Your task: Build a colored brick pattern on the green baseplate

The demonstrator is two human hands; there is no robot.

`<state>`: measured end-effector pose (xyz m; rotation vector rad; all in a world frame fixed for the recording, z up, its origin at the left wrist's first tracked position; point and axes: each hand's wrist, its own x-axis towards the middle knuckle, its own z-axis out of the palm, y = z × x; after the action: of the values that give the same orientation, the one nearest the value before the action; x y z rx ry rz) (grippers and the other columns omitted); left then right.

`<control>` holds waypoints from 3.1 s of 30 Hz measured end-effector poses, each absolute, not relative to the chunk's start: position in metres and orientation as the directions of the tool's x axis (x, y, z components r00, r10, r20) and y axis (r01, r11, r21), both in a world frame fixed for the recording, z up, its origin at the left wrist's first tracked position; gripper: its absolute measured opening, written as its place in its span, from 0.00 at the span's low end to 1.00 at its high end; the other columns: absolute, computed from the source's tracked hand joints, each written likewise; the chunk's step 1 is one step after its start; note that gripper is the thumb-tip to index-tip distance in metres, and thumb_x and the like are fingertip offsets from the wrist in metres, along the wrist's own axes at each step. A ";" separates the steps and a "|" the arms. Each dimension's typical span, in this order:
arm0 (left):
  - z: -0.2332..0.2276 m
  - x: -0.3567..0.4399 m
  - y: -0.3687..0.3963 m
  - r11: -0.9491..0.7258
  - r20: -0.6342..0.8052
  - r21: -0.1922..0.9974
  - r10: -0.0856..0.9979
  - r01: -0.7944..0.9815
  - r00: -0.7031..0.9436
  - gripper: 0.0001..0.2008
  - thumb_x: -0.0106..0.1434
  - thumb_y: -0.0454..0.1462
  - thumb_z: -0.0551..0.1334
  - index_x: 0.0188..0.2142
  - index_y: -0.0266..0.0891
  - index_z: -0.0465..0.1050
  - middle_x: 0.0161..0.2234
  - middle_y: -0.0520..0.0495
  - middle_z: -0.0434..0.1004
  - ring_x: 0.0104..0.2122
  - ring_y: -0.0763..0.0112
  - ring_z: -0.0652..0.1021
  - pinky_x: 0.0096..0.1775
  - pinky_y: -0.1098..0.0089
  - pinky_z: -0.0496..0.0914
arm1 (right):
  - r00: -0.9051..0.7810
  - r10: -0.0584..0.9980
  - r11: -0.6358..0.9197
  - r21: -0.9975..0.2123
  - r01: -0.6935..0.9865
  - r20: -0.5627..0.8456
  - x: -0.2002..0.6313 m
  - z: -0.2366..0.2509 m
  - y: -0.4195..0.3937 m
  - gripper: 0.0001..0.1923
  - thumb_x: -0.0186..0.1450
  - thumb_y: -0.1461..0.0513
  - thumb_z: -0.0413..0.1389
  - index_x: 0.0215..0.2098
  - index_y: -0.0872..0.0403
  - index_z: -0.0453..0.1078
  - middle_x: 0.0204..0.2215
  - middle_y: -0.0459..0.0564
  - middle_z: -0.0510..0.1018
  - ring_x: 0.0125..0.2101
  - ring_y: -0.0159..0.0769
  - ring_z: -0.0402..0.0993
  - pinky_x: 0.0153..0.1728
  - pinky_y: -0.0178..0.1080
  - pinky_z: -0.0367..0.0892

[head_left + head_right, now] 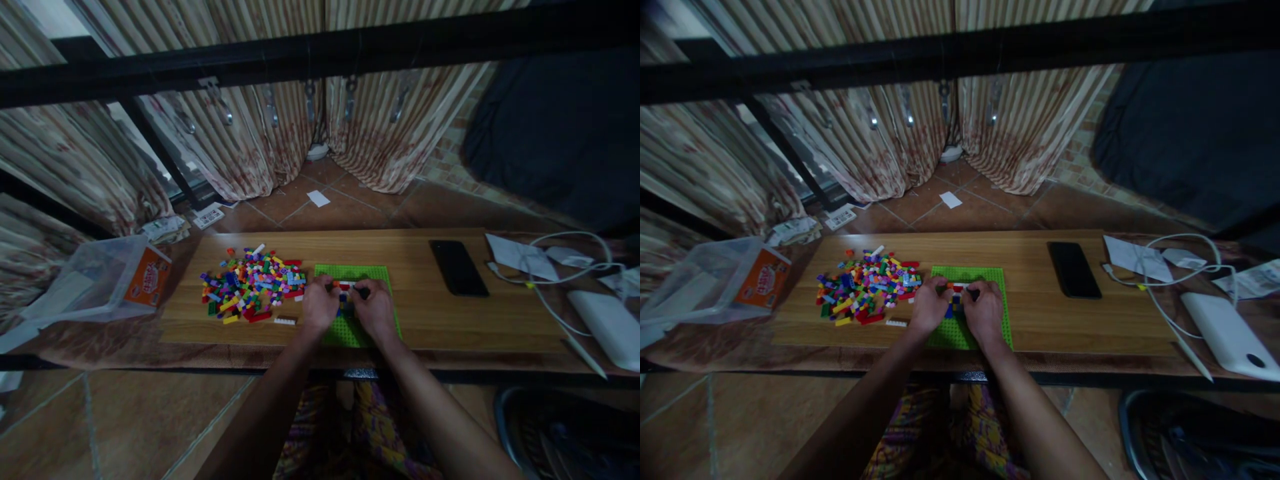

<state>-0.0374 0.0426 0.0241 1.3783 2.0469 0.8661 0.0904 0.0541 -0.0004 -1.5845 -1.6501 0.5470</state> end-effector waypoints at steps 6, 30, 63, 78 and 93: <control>0.031 -0.042 0.036 0.219 0.002 0.771 0.938 0.598 -0.346 0.11 0.60 0.34 0.61 0.43 0.36 0.74 0.43 0.40 0.79 0.42 0.64 0.78 0.48 0.64 0.71 | 0.151 0.961 0.166 -0.917 0.362 0.233 0.111 -0.006 0.045 0.15 0.62 0.52 0.53 0.35 0.56 0.72 0.32 0.52 0.76 0.34 0.40 0.73 0.38 0.42 0.68; -0.002 -0.104 -0.067 0.177 0.202 0.762 0.849 0.623 -0.488 0.17 0.58 0.30 0.59 0.48 0.37 0.69 0.43 0.43 0.73 0.28 0.74 0.75 0.36 0.69 0.73 | -0.123 0.854 0.422 -0.535 0.732 0.506 0.170 -0.042 0.016 0.15 0.67 0.54 0.48 0.36 0.54 0.72 0.34 0.55 0.75 0.39 0.44 0.68 0.42 0.45 0.65; 0.002 -0.096 -0.061 0.199 0.264 0.673 0.835 0.712 -0.483 0.08 0.61 0.40 0.58 0.33 0.38 0.71 0.28 0.51 0.71 0.27 0.73 0.72 0.31 0.73 0.65 | -0.345 0.826 0.558 -0.560 0.613 0.446 0.183 -0.029 0.017 0.11 0.65 0.60 0.49 0.41 0.52 0.71 0.39 0.54 0.70 0.42 0.44 0.66 0.44 0.48 0.66; 0.011 -0.092 -0.038 0.024 0.182 0.741 0.955 0.671 -0.236 0.07 0.64 0.38 0.57 0.35 0.40 0.72 0.32 0.48 0.75 0.31 0.72 0.75 0.34 0.73 0.68 | -0.172 0.912 0.384 -0.629 0.676 0.371 0.176 -0.025 0.010 0.14 0.67 0.54 0.49 0.39 0.53 0.72 0.41 0.56 0.74 0.44 0.44 0.70 0.47 0.48 0.68; 0.000 -0.122 -0.060 0.065 0.271 0.658 0.909 0.750 -0.316 0.12 0.67 0.33 0.53 0.46 0.43 0.72 0.48 0.45 0.73 0.46 0.69 0.76 0.48 0.69 0.71 | -0.184 0.876 0.412 -0.495 0.765 0.445 0.180 -0.034 0.012 0.20 0.66 0.48 0.47 0.36 0.53 0.72 0.37 0.56 0.75 0.40 0.46 0.72 0.44 0.48 0.68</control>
<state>-0.1223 -0.0598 -0.0004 1.6923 2.1243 1.0898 0.1800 0.0121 -0.0336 -1.3907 -1.9853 0.2087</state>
